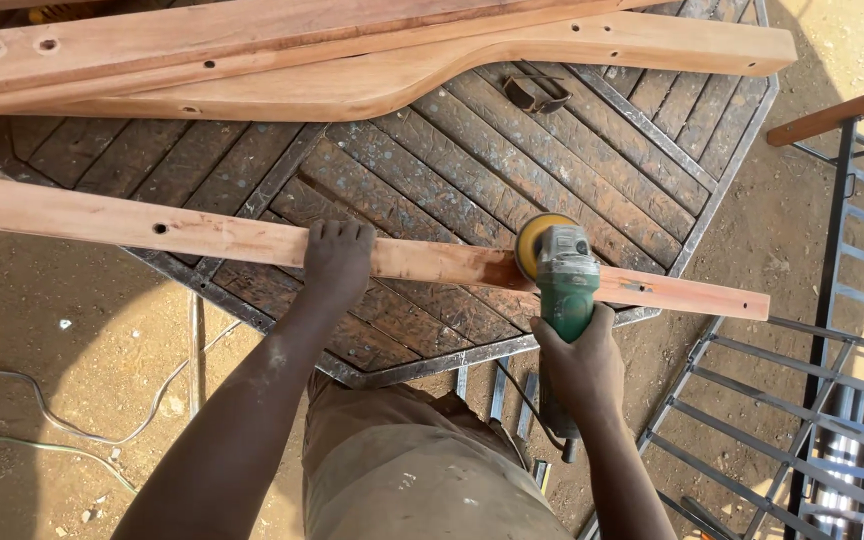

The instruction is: Sanding a wooden plank using an angle grinder with a sanding disc

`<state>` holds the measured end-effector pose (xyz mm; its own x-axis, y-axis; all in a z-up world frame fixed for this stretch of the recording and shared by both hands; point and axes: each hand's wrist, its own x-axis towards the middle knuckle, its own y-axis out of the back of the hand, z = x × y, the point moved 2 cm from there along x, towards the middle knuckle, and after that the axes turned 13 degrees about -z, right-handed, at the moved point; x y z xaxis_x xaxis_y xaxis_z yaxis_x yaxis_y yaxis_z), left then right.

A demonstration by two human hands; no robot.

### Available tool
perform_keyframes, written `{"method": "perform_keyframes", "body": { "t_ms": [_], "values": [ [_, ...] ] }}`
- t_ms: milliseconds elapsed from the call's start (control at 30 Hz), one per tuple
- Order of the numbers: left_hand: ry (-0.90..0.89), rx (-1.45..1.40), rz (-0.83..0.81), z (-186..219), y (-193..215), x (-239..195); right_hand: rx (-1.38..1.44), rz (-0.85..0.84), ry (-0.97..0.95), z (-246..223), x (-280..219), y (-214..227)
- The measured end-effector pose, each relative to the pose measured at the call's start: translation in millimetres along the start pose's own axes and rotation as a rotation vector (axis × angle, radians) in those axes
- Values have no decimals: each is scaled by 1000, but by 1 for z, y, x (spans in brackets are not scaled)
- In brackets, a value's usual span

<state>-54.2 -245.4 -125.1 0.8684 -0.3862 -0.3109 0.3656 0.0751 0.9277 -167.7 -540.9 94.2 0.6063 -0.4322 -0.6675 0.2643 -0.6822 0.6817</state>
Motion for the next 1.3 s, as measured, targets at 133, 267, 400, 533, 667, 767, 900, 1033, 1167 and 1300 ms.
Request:
{"method": "perform_keyframes", "body": {
  "t_ms": [133,267,400,533,667,767,900,1033,1167,1300],
  "values": [
    [25,-18,6,4,-2,2,-3,-21,5,-17,-10,-9],
    [32,2,59,8,11,-5,-33,-22,51,-24,-15,-9],
    [49,8,32,10,15,-6,22,41,34,-6,-5,-6],
    [50,46,77,11,10,-8,44,44,-10,2,-9,-14],
    [42,46,30,8,-10,2,45,-10,16,2,-18,-20],
    [48,62,-4,9,-3,0,50,-9,0,12,-19,-17],
    [52,48,-18,11,3,-4,133,23,-43,53,3,-11],
    [42,57,4,11,1,-5,264,92,-95,79,14,-6],
    [40,66,-63,12,7,-4,338,132,-100,78,11,-6],
    [64,112,-127,29,42,-18,347,47,-88,47,-8,-23]
  ]
}}
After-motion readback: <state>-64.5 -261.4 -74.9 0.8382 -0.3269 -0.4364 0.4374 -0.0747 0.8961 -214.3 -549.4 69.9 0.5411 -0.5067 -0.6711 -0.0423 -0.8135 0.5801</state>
